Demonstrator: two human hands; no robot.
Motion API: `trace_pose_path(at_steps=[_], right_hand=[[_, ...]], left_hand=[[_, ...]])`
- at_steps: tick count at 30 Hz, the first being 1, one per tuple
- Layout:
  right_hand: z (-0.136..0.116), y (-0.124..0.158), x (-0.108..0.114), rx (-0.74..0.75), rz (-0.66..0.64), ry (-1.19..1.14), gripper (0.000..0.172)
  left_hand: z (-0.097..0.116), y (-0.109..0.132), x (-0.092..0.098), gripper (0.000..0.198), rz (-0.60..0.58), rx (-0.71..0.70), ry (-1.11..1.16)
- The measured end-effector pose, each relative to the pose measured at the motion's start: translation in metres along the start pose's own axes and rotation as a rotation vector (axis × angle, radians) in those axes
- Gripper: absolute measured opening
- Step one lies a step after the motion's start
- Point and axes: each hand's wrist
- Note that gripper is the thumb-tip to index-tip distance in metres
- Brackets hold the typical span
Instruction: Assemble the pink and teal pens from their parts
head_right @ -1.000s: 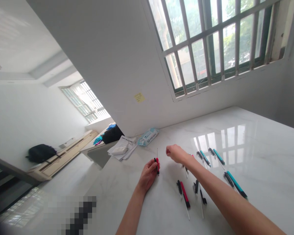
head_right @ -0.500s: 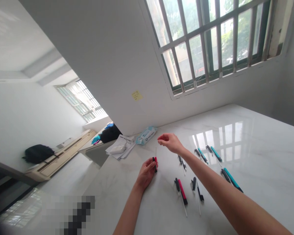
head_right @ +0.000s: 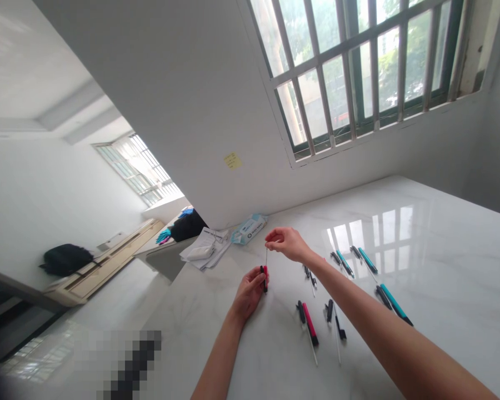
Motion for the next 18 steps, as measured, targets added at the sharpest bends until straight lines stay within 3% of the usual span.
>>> trace_pose_path(at_steps=[12, 18], right_hand=[[0.0055, 0.001, -0.0022, 0.008, -0.004, 0.059, 0.025], [0.0059, 0.0094, -0.0025, -0.034, -0.234, 0.185, 0.038]], left_hand=[[0.0006, 0.0027, -0.0038, 0.037, 0.009, 0.0, -0.017], [-0.0002, 0.0008, -0.0021, 0.038, 0.002, 0.0, -0.013]])
Point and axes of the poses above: each hand's wrist, its own y-axis away from the middle knuckle, its own x-axis out of the back of the hand, z = x × y, and after that the axes turned 14 degrees about y, right-handed
